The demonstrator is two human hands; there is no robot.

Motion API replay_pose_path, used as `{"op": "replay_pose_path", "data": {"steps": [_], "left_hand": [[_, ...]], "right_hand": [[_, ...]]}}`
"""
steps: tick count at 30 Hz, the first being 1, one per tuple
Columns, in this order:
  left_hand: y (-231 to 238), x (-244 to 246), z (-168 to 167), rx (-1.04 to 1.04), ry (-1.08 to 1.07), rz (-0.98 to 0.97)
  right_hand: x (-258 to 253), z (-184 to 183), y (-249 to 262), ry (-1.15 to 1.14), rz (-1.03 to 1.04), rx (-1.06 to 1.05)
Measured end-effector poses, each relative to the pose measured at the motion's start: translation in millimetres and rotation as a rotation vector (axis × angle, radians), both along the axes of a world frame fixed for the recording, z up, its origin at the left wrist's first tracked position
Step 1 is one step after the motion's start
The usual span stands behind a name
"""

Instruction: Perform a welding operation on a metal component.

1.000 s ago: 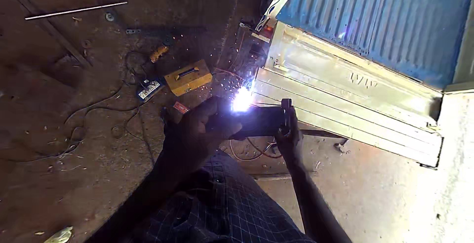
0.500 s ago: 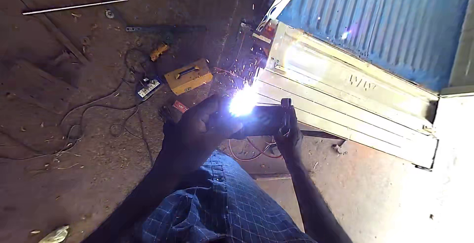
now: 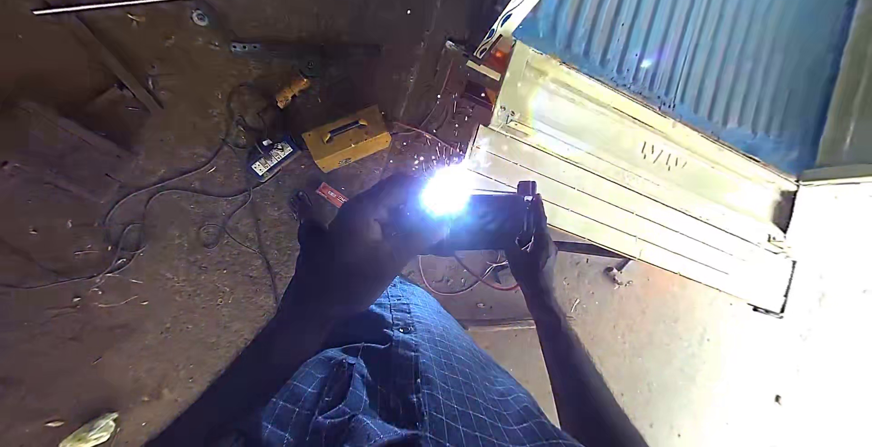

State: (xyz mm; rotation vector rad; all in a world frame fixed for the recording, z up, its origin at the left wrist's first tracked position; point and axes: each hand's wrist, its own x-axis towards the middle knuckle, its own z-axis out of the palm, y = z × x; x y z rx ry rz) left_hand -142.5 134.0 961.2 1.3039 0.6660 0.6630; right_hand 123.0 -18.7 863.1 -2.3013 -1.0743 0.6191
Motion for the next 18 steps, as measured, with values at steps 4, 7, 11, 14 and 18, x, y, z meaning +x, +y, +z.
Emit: {"op": "replay_pose_path", "data": {"steps": [4,7,11,14,18], "left_hand": [[0,-2,-2,-0.043,-0.038,-0.008],[-1,-4,-1,-0.029,0.004,0.005],[-2,-6,-2,-0.038,-0.023,0.012],[-2,-7,-2,-0.037,-0.004,0.019],[-2,-7,0,-0.034,0.012,0.022]], "right_hand": [[19,-32,-11,-0.092,-0.002,0.025],[-23,32,11,0.056,-0.002,-0.002],[-26,33,15,0.073,0.0,0.069],[-8,8,5,0.011,0.037,0.018],[35,-59,-19,-0.166,0.031,0.038]]}}
